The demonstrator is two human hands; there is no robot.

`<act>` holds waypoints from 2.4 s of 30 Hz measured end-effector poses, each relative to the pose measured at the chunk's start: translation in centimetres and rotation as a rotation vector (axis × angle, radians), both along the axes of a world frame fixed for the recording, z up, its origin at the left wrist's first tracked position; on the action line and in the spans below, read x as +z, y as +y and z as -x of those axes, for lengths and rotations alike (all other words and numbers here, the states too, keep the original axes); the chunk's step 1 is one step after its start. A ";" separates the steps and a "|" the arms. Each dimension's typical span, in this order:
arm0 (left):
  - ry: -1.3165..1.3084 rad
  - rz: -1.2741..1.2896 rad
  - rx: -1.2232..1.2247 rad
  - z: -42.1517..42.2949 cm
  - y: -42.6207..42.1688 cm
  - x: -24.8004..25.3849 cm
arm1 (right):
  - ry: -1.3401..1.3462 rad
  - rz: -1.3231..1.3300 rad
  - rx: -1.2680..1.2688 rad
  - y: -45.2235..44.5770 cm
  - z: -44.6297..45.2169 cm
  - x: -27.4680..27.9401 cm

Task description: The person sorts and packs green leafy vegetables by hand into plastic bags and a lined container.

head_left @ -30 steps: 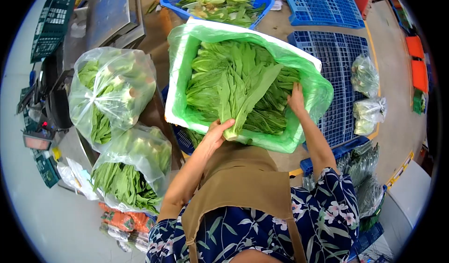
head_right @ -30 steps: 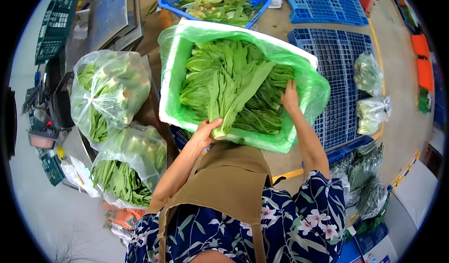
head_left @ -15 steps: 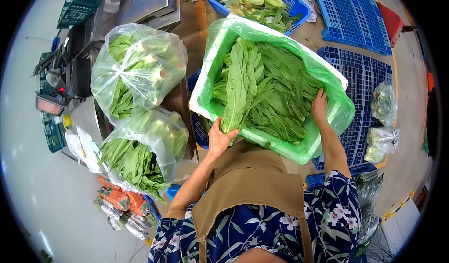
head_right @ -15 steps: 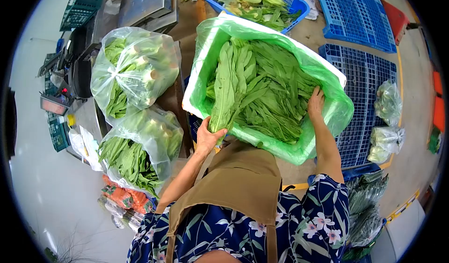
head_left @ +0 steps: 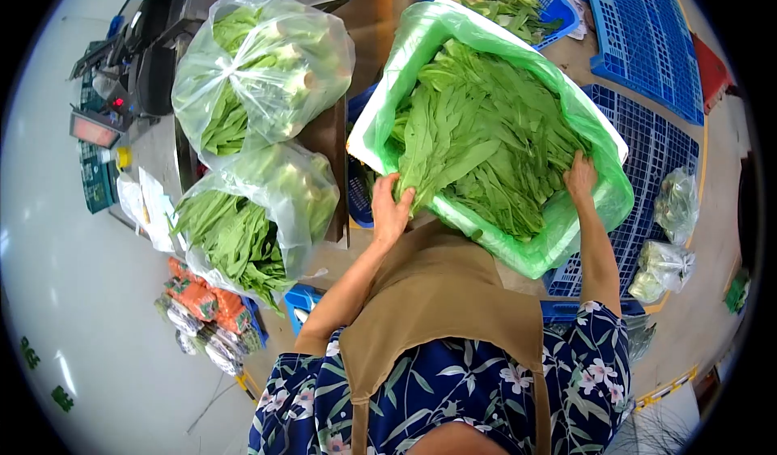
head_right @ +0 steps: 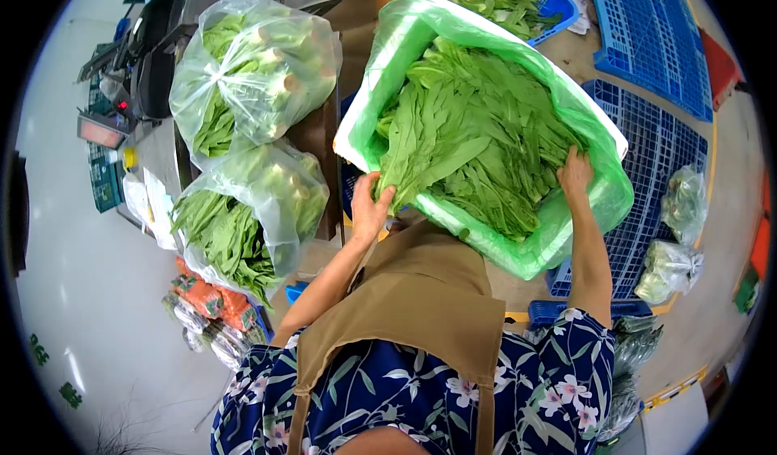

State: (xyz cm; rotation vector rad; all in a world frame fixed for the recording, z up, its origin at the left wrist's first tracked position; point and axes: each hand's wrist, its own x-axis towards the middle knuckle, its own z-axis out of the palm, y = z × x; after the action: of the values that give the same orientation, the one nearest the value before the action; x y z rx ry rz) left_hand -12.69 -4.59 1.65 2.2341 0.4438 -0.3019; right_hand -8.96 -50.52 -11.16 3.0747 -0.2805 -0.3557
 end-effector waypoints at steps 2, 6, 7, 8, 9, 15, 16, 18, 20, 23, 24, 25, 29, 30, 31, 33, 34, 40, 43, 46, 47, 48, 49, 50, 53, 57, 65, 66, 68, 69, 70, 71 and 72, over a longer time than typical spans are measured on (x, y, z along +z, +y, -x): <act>-0.203 -0.210 -0.076 -0.2 0.7 -0.5 | 0.028 0.006 0.016 0.5 -0.2 0.8; -0.033 -0.293 -0.053 -0.9 0.6 2.2 | -0.142 -0.046 0.111 3.6 0.4 4.5; -0.004 -0.272 -0.024 -1.0 0.6 2.2 | -0.152 -0.058 0.100 5.0 0.5 5.8; 0.025 -0.250 0.005 -1.1 0.6 2.2 | -0.163 -0.069 0.089 6.3 0.5 7.2; 0.053 -0.227 0.036 -1.1 0.5 2.1 | -0.155 -0.112 0.059 7.5 0.5 8.7; -0.015 -0.100 0.169 -0.4 1.6 2.0 | 0.068 -0.855 -0.559 12.8 2.6 10.6; -0.039 -0.039 0.218 -0.2 1.7 2.2 | 0.126 -1.035 -0.675 13.5 3.2 10.3; -0.053 0.235 0.334 0.8 2.3 2.2 | 0.149 -1.416 -0.897 16.2 4.4 10.3; -0.078 0.589 0.503 2.3 3.2 0.9 | 0.223 -1.566 -1.065 18.5 4.9 10.9; -0.048 1.204 0.795 3.1 4.4 3.2 | 0.334 -1.662 -1.179 20.5 5.6 9.6; -0.019 1.256 0.790 3.7 5.1 3.7 | 0.357 -1.688 -1.185 20.8 5.6 9.4; 0.037 1.151 0.798 4.8 6.0 3.2 | 0.375 -1.714 -1.189 20.9 5.5 9.2; 0.225 0.778 0.919 11.8 9.5 -3.1 | 0.416 -1.919 -1.238 20.0 6.2 7.6; 0.267 0.699 0.966 13.4 10.3 -5.1 | 0.427 -1.992 -1.249 20.3 6.1 7.8; 0.253 0.628 0.964 14.8 11.3 -7.3 | 0.425 -2.063 -1.261 20.3 6.0 8.3; 0.250 0.512 0.933 16.6 12.8 -12.3 | 0.391 -2.168 -1.297 19.5 6.6 8.4; 0.254 0.484 0.991 16.6 13.5 -14.7 | 0.377 -2.198 -1.357 19.3 7.0 8.2; 0.008 -0.293 0.166 7.2 9.8 -8.2 | 0.453 -2.357 -1.344 18.9 9.0 10.8; -0.327 -0.135 -0.026 1.6 3.5 2.2 | 0.514 -2.402 -1.287 19.2 9.6 12.0; -0.331 -0.262 -0.403 -0.2 -0.4 3.6 | 0.511 -2.329 -1.166 19.1 10.8 10.4; -0.263 -0.347 -0.447 -0.2 -1.5 3.6 | 0.470 -2.333 -1.128 19.0 11.1 10.3; -0.193 -0.434 -0.489 -0.1 -2.4 3.4 | 0.432 -2.337 -1.091 19.3 11.2 10.7; -0.124 -0.523 -0.530 -0.1 -2.7 3.1 | 0.393 -2.342 -1.053 19.5 11.0 11.0; -0.108 -0.457 -0.517 -0.3 -2.5 2.3 | 0.349 -2.248 -1.037 19.6 10.8 11.3; -0.008 -0.213 -0.403 -1.1 -1.1 1.3 | 0.218 -1.941 -0.966 20.3 9.6 14.0; 0.353 0.534 0.074 -1.0 1.3 2.3 | 0.184 -1.284 -0.565 21.1 7.4 14.7; 0.709 1.039 0.355 4.4 0.6 3.1 | 0.039 -0.453 0.153 29.9 7.4 18.2; 0.737 1.060 0.368 3.8 0.8 3.4 | 0.029 -0.429 0.184 30.2 7.5 18.2; 0.717 0.991 0.252 3.0 0.8 3.6 | 0.013 -0.451 0.236 30.6 7.8 18.9; 0.703 0.917 0.202 2.5 0.3 3.6 | -0.001 -0.457 0.258 30.8 8.1 19.1; 0.687 0.841 0.151 1.8 -0.3 4.1 | -0.017 -0.463 0.280 31.1 8.1 19.3; 0.710 0.740 0.109 1.2 -1.1 4.8 | -0.045 -0.529 0.292 31.2 7.9 19.9; 0.711 0.704 0.124 1.1 -1.5 4.7 | -0.037 -0.580 0.279 31.1 7.9 19.8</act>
State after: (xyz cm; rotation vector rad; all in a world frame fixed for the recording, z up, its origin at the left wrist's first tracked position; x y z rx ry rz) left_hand -13.83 -6.08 6.35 1.3583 0.7082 -1.0236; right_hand -16.82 -19.45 8.63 3.6125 0.3103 -0.4304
